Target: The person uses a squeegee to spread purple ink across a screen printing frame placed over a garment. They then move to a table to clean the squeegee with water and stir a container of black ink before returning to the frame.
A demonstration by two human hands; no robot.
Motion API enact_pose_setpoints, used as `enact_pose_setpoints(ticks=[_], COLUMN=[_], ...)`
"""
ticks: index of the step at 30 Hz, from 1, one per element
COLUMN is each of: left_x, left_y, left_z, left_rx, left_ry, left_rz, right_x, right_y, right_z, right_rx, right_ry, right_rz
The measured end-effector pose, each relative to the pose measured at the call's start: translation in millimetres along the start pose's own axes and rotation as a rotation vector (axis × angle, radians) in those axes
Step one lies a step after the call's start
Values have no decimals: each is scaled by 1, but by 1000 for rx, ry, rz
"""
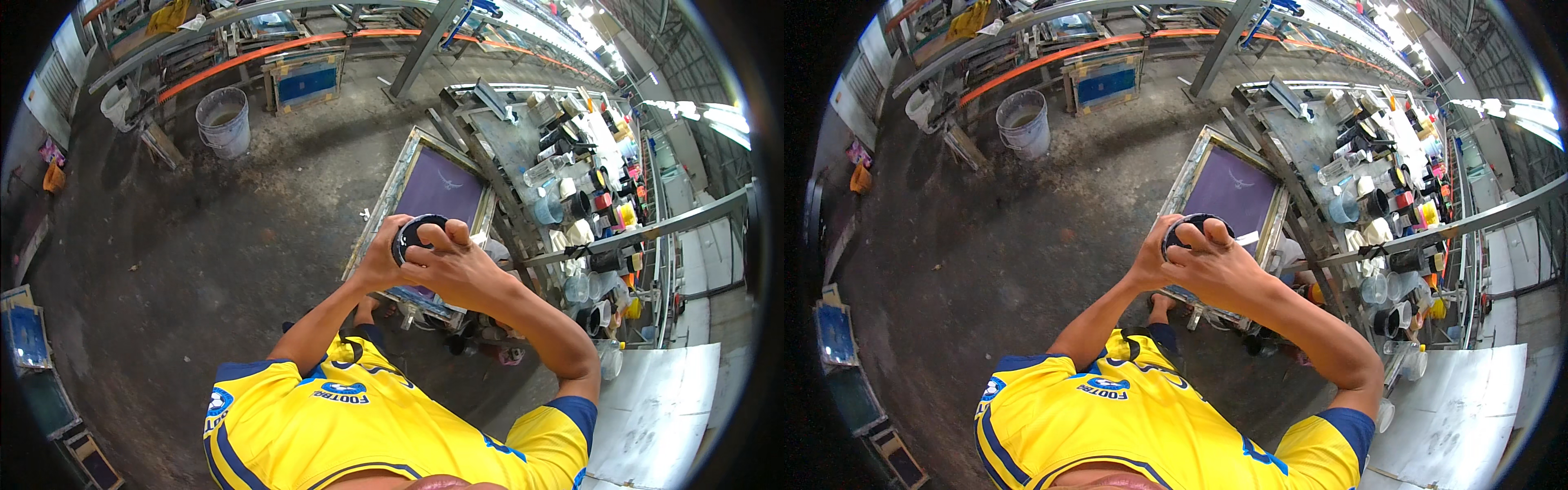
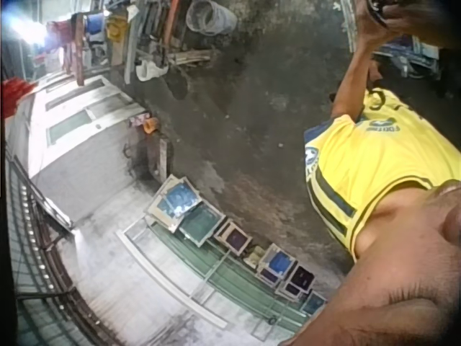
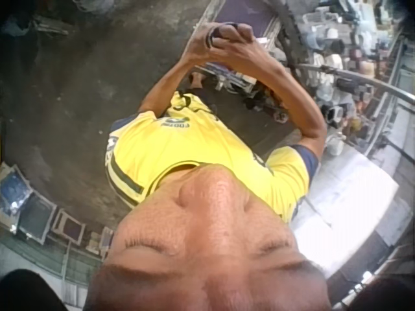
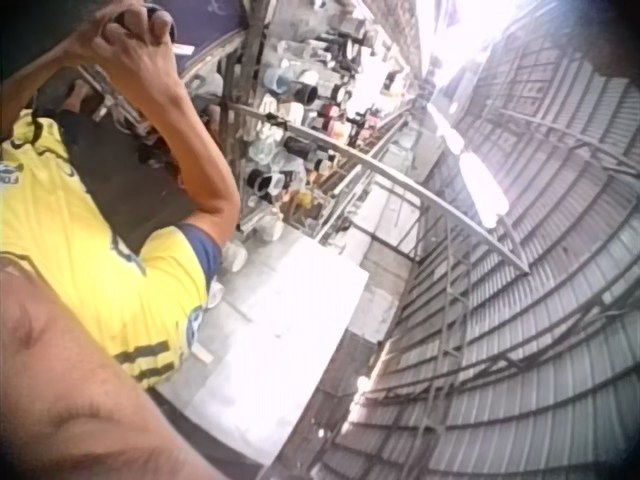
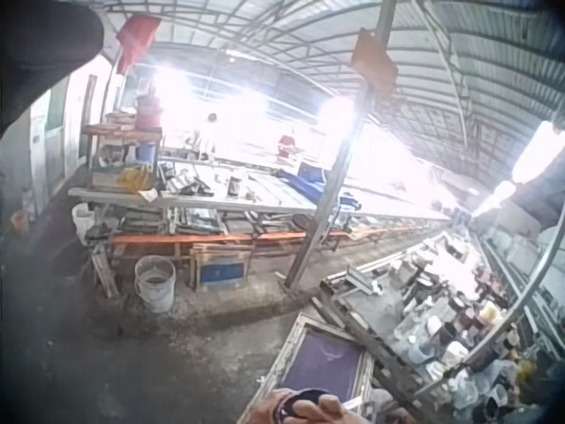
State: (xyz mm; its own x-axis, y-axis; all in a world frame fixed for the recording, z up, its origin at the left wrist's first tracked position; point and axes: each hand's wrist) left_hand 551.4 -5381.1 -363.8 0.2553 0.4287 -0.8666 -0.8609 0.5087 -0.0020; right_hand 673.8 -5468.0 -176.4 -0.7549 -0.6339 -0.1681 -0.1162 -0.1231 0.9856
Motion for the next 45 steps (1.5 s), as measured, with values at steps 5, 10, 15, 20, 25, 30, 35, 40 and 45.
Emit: enact_pose_setpoints(ticks=[5,10,15,20,25,30,35,40,45], left_x=[-5,-9,-17,-10,29,82,236,271,303], left_y=[-8,-21,-24,-16,-27,-46,-61,-81,-110], left_z=[2,2,22,54,113,195,300,431,530], left_rx=[45,71,-42,-22,-46,116,193,406,523], left_ry=[48,80,115,159,22,145,118,221,297], left_rz=[-29,-83,-102,-124,-116,-337,-178,-95,-195], right_x=[-6,-14,-21,-35,-91,-180,-310,-436,-527], right_y=[15,17,14,16,-2,-31,-77,-109,-112], right_z=[-4,-11,6,15,24,40,76,90,94], right_rx=[51,95,-83,-101,-214,-221,-390,-350,-187], right_ry=[32,-98,-277,-334,-219,-261,-351,-438,-514], right_rz=[65,156,164,191,6,-43,-13,-12,8])
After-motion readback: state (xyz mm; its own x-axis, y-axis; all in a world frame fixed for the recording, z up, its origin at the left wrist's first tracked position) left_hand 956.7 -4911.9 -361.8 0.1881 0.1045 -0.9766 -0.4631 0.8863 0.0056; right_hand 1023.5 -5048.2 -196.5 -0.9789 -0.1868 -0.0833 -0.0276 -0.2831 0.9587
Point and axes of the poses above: each hand's wrist, its own z-axis towards the middle knuckle, its own y-axis out of the back of the hand, x = y × z, and after that the axes turned 6 degrees about -x, right-handed
